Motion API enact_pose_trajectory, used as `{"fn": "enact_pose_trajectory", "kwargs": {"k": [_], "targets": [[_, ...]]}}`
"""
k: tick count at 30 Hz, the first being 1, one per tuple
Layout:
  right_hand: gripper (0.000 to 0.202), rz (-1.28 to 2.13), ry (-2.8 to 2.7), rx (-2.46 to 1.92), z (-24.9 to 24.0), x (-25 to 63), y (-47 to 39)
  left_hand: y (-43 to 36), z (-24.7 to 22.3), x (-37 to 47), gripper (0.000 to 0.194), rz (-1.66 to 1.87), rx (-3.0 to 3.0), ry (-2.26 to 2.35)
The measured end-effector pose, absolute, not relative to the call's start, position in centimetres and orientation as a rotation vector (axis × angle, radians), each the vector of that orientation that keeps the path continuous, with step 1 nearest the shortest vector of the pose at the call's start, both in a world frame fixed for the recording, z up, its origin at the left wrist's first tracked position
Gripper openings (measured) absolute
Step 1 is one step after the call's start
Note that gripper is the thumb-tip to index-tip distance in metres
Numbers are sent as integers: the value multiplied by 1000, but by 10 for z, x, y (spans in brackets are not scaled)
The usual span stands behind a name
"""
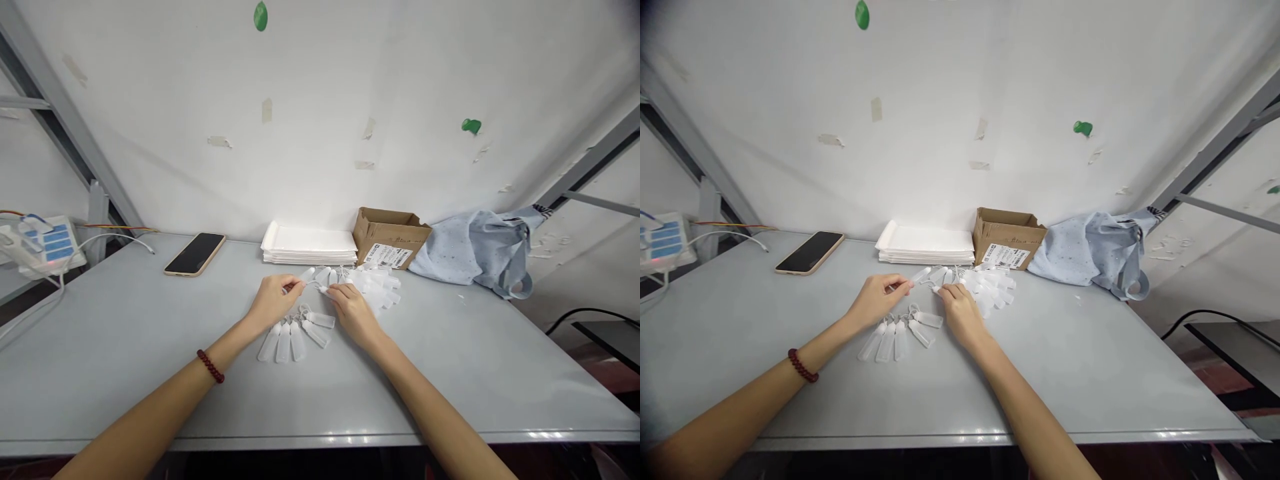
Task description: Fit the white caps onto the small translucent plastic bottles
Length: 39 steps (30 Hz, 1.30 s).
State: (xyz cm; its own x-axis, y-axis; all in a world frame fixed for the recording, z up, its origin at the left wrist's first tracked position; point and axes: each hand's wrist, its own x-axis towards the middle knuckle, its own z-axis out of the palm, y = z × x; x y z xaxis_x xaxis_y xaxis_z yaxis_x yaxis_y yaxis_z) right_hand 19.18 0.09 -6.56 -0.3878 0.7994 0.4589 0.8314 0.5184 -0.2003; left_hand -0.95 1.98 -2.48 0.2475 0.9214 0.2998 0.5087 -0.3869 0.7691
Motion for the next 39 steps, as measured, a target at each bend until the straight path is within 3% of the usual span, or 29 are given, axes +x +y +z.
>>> {"fn": "enact_pose_trajectory", "kwargs": {"k": [16, 30, 39], "targets": [[17, 347, -2127, -1366, -59, 168, -21, 19, -26, -10, 25, 1097, 2074, 1289], [27, 1008, -1507, -1249, -40, 169, -21, 25, -29, -12, 30, 1091, 1834, 1378], [32, 1177, -1301, -1194, -35, 171, -20, 23, -18, -11, 37, 992, 1468, 1212]]}}
